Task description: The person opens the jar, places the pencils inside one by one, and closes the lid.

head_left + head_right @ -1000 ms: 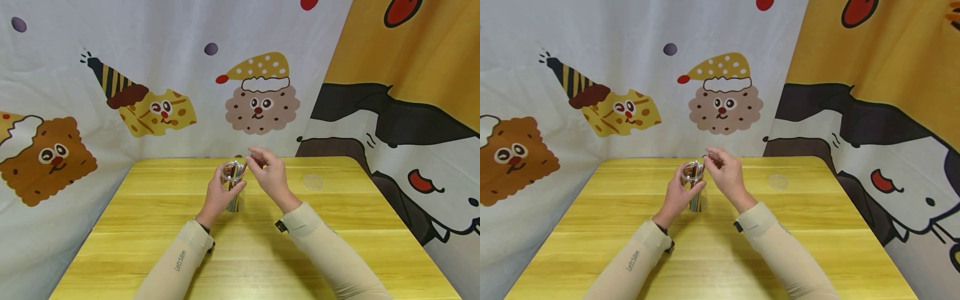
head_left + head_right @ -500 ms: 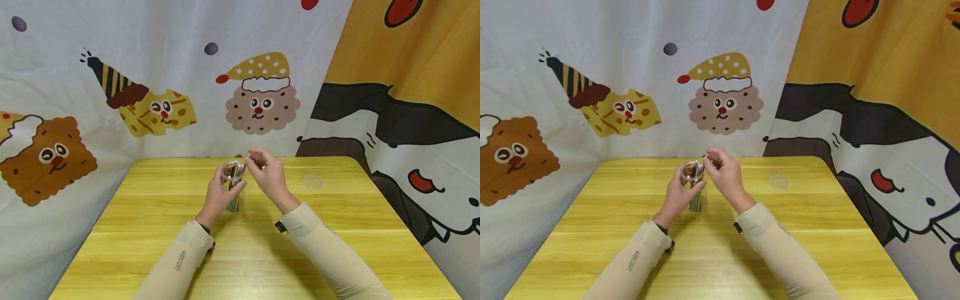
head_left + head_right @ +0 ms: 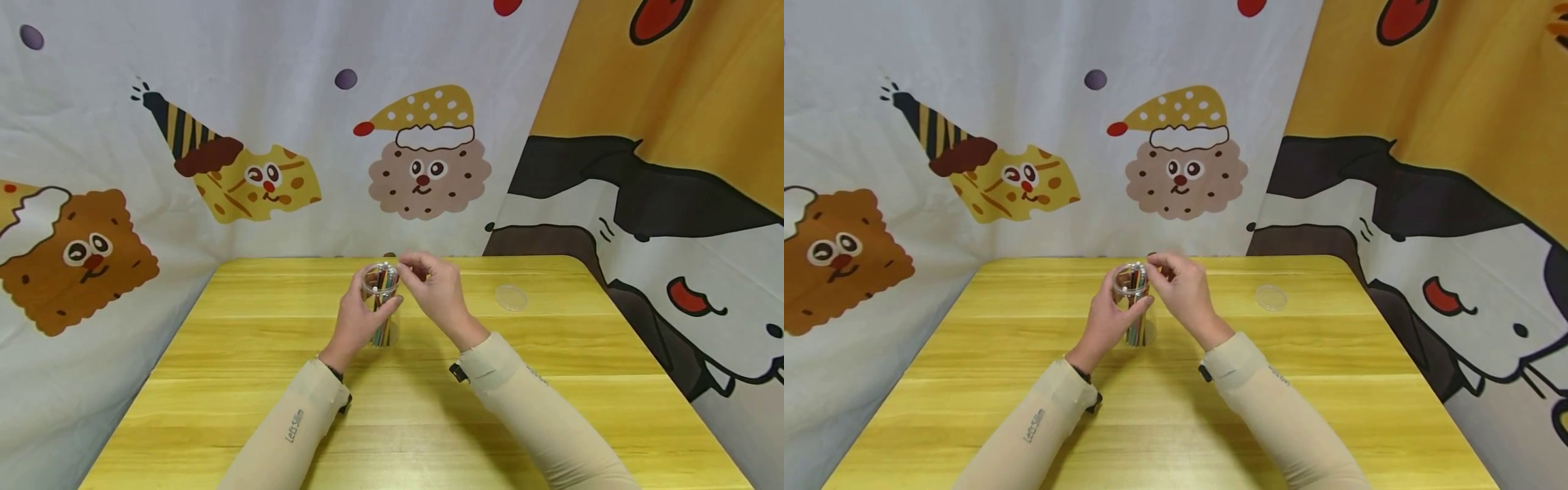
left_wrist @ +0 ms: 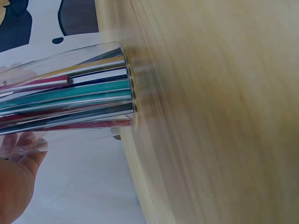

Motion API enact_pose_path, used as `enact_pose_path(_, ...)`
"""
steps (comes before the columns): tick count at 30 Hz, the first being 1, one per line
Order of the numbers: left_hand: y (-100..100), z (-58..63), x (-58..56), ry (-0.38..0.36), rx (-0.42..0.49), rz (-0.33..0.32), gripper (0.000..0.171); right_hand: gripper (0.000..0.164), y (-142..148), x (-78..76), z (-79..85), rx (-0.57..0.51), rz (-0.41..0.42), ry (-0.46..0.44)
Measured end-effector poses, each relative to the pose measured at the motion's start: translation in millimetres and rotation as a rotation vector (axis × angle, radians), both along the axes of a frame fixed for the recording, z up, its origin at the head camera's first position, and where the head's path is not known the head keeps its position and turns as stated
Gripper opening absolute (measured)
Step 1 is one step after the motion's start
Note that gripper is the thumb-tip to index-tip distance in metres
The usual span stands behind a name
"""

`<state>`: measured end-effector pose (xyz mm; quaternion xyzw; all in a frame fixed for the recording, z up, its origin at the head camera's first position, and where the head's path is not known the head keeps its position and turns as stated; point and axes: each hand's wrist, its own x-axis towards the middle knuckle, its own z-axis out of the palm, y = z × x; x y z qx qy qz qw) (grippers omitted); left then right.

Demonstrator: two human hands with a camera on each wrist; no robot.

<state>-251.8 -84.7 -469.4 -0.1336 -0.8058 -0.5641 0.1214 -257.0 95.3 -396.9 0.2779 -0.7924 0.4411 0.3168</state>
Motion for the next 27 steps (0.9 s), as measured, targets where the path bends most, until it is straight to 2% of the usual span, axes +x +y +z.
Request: enact_pose_path(27, -0.1, -1.3, -1.7, 0.031, 0.015, -0.026, 0.077, 0.009, 0.5, -0.5, -11.0, 0.092, 0.032, -0.040)
